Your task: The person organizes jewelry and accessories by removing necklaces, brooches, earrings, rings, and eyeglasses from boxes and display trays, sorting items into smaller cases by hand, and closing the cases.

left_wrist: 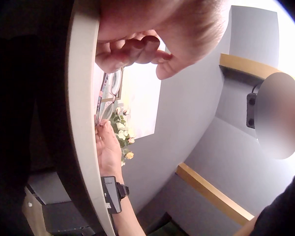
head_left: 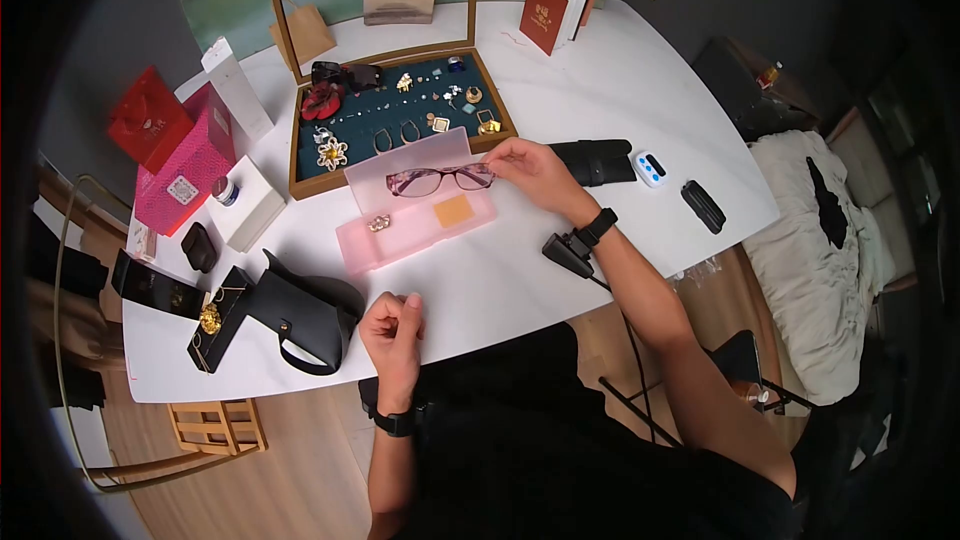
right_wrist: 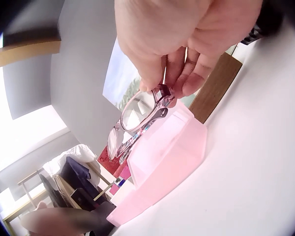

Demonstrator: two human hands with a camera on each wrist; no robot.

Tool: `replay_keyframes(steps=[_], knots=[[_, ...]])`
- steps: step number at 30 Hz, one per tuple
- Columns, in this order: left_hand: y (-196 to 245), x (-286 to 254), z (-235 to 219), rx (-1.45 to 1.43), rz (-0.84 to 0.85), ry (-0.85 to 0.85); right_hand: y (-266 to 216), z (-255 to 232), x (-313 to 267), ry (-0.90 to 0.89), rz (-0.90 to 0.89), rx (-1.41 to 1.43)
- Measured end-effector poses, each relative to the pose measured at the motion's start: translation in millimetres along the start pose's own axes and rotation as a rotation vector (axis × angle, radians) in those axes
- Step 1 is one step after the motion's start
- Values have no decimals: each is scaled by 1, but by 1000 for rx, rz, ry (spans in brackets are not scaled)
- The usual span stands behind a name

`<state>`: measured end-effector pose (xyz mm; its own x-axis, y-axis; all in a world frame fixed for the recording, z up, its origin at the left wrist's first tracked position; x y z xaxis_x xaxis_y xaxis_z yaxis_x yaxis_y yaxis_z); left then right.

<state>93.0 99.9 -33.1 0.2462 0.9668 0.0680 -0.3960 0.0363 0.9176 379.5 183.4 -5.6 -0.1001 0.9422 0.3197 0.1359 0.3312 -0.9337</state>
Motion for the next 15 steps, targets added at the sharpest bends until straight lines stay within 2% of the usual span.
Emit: replay_keyframes(steps=[8, 13, 15], knots=[[0, 1, 1, 1, 15, -10, -9, -17, 0, 93, -67, 32], [0, 0, 2, 28, 7, -17, -25, -40, -3, 222, -132, 13], [0, 0, 1, 31, 7, -13, -16, -48, -2, 233, -129, 1]])
Point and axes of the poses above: each hand's wrist, its own x-axis towards the middle knuckle, its own z-axis out of the palm, y = z × x, the point moved 5 cm from there along x, towards the middle knuckle, and after that the axes turned 6 degrees about -z, right-handed, at the moved point
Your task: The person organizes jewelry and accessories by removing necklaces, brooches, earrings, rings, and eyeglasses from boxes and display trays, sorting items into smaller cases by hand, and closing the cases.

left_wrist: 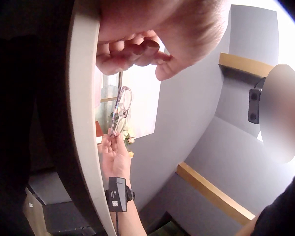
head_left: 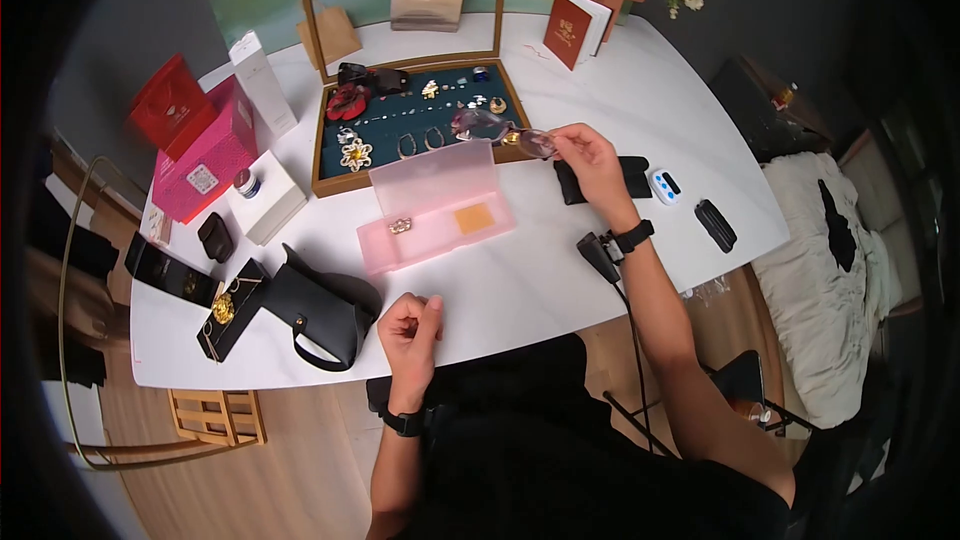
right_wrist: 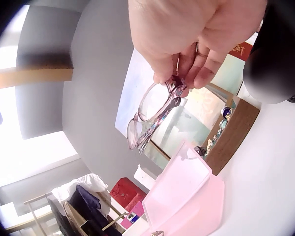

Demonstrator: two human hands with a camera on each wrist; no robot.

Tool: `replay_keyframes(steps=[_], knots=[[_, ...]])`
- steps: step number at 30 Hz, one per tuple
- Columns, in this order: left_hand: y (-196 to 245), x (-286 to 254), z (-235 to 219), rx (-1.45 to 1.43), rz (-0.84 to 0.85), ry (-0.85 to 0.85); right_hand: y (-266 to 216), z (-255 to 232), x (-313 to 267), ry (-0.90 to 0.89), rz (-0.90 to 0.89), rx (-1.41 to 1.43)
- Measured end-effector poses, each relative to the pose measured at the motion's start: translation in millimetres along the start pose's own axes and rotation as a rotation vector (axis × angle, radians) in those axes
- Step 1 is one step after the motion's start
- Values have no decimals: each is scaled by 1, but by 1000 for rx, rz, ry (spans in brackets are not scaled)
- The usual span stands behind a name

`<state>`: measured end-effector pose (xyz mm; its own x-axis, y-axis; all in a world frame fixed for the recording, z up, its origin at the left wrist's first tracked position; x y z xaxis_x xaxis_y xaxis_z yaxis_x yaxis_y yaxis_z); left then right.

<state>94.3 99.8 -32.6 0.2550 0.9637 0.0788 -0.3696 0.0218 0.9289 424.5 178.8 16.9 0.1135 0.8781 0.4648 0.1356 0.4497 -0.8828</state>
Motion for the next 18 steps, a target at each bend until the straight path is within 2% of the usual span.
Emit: replay_keyframes(steps=[2, 10, 12, 15, 18], knots=[[0, -1, -1, 5, -1, 10, 0, -7, 2, 110, -41, -71], [-2, 0, 0, 6, -13, -6, -11, -36, 28, 247, -39, -152], [-1, 0, 1, 11, -19, -10, -11, -47, 51, 243, -32, -183], [-1, 0, 1, 22, -33, -4, -10, -46, 87, 107, 74, -276], [0, -1, 2, 15, -23, -7, 15, -47, 122, 40, 99, -356]])
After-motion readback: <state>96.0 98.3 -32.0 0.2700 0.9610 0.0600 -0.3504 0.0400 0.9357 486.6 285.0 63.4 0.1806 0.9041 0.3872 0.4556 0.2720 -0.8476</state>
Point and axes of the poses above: each hand's wrist, its own x-axis towards the middle knuckle, its own z-axis out of the palm, y = z × x, the point moved 5 cm from there along x, towards the middle knuckle, and after that the axes turned 6 degrees about -z, right-handed, at the moved point
